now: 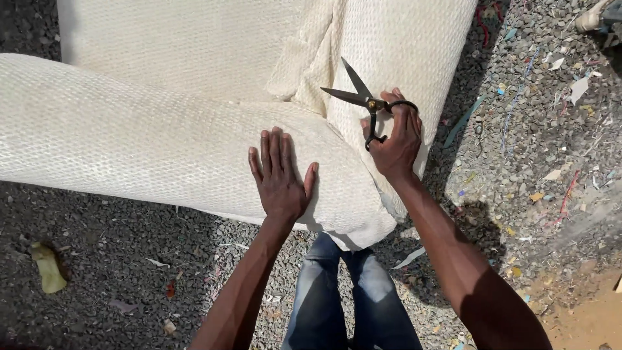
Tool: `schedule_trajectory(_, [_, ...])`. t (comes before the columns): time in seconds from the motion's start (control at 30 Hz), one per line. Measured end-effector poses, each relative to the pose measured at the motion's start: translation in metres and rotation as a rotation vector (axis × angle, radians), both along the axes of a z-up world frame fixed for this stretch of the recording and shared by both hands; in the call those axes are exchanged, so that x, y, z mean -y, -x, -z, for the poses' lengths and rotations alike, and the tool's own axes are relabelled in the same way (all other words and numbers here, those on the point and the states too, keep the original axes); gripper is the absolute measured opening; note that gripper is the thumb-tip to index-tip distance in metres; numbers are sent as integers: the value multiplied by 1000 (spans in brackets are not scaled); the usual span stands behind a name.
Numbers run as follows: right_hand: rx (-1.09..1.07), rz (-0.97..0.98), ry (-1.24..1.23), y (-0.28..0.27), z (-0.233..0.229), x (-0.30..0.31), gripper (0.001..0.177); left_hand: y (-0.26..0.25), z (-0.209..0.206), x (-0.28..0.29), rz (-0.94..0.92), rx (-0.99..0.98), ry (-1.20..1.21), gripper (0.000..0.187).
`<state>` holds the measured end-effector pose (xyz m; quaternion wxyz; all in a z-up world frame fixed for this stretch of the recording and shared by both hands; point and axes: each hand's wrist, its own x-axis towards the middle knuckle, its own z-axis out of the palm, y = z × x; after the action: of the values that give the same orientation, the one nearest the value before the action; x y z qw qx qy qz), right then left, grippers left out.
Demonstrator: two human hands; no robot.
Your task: Trimming excess upholstery fabric from a sofa frame using scissors and inspecting the work.
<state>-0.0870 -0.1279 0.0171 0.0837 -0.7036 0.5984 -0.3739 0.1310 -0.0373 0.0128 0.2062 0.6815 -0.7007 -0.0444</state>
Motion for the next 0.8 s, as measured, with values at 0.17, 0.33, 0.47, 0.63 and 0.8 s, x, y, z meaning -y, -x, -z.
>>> schedule_trajectory(0.17, [412, 67, -261, 28, -38, -35, 31, 10, -16, 3, 50, 15, -8, 64])
schedule_trajectory(0.33, [661, 474, -534, 63, -32, -153, 21, 60, -40, -20, 388, -338, -71, 14])
schedule_trajectory(0.47, [702, 613, -674, 78, -23, -246, 25, 93, -64, -18, 540, -313, -190, 15])
schedule_trajectory(0.63, [744, 491, -841, 74, -45, -264, 18, 110, -61, -2, 596, -302, -339, 15])
schedule_trajectory(0.8, [720, 493, -863, 42, -33, -242, 36, 107, -50, 5, 548, -199, -500, 17])
